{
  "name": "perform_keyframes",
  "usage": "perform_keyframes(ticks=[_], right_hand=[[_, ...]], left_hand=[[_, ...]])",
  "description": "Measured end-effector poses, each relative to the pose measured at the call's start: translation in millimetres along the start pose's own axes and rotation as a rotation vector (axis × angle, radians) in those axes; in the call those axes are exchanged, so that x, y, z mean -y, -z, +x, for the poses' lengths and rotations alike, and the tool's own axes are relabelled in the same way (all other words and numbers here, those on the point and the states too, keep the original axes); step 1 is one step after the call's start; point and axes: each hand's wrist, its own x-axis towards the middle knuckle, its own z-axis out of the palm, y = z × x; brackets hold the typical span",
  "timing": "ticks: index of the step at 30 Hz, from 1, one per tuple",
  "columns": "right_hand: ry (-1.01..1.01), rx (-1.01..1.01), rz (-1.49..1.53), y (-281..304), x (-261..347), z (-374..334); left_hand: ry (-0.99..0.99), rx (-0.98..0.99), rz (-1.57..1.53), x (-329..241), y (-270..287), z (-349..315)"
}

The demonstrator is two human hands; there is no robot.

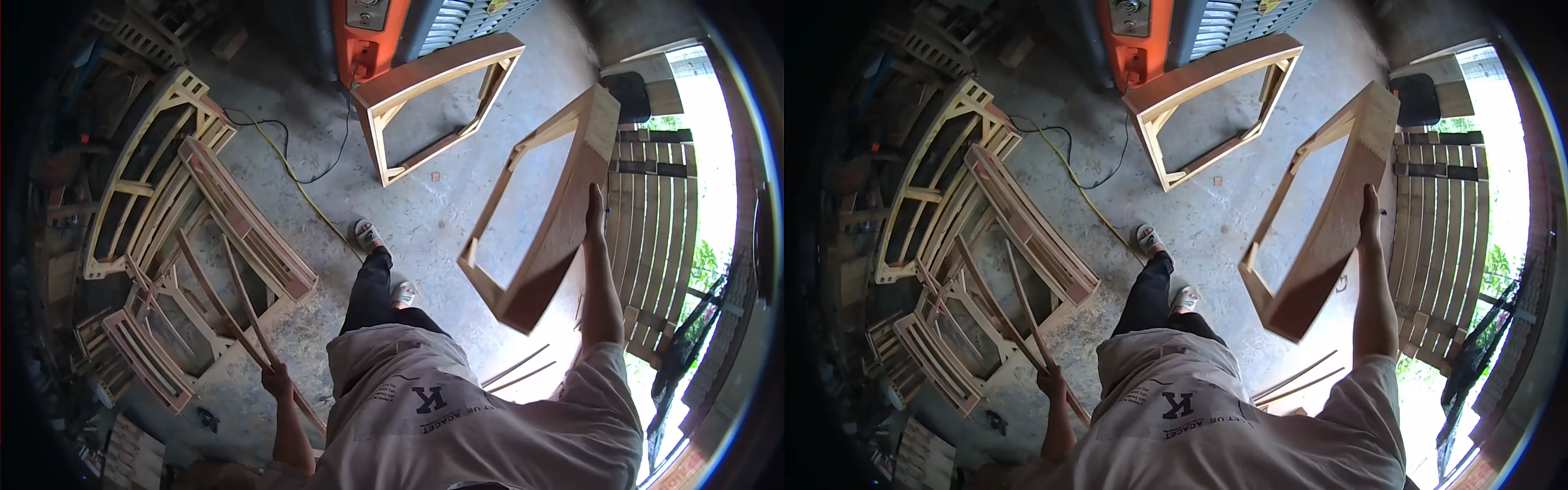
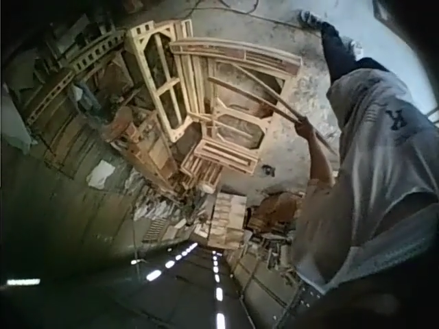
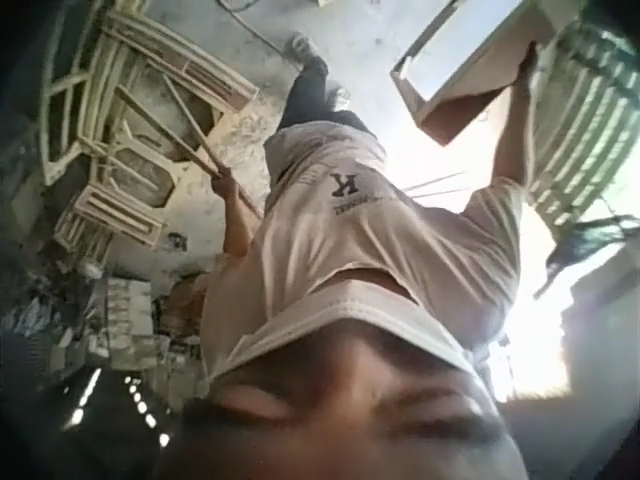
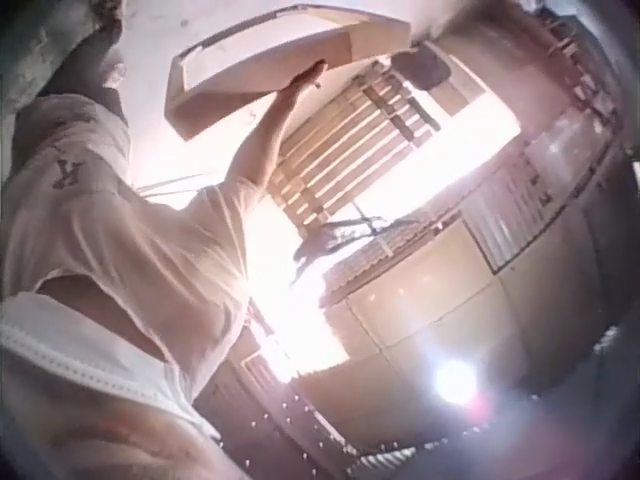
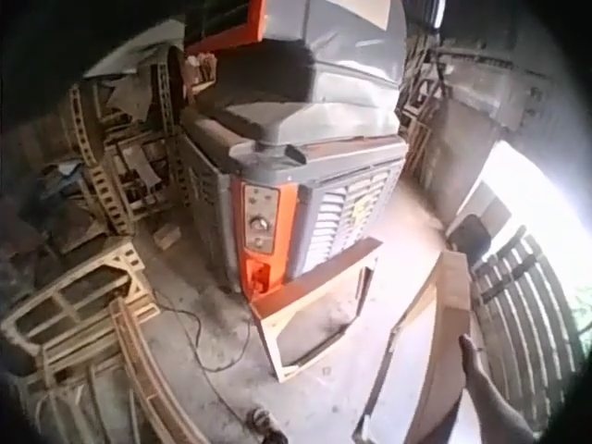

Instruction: Assembling and marking wooden pieces for furniture frames in a woodworking shop.

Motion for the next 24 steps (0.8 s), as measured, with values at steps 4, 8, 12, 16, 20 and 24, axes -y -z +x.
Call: perform_keyframes(ticks=[4, 8, 12, 16, 20, 24], right_hand=[[0.638, -0.817, -1.264, 19, -5, 95], [0.66, -0.67, -1.081, 57, 16, 154], [0.749, -0.796, -1.043, 94, 19, 213], [0.63, -0.747, -0.924, 134, 24, 260], [0.637, -0.666, -0.853, 178, 40, 310], [0.629, -0.754, -0.867, 193, 9, 364]], left_hand=[[-0.022, -0.068, 0.084, -33, 21, 17], [-0.034, -0.084, 0.091, -58, 37, 35], [-0.085, -0.114, -0.083, -78, 46, 9], [0.074, -0.184, 0.021, -121, 35, -51], [0.171, -0.278, 0.108, -131, 4, -123], [0.387, -0.226, 0.094, -157, -9, -208]])
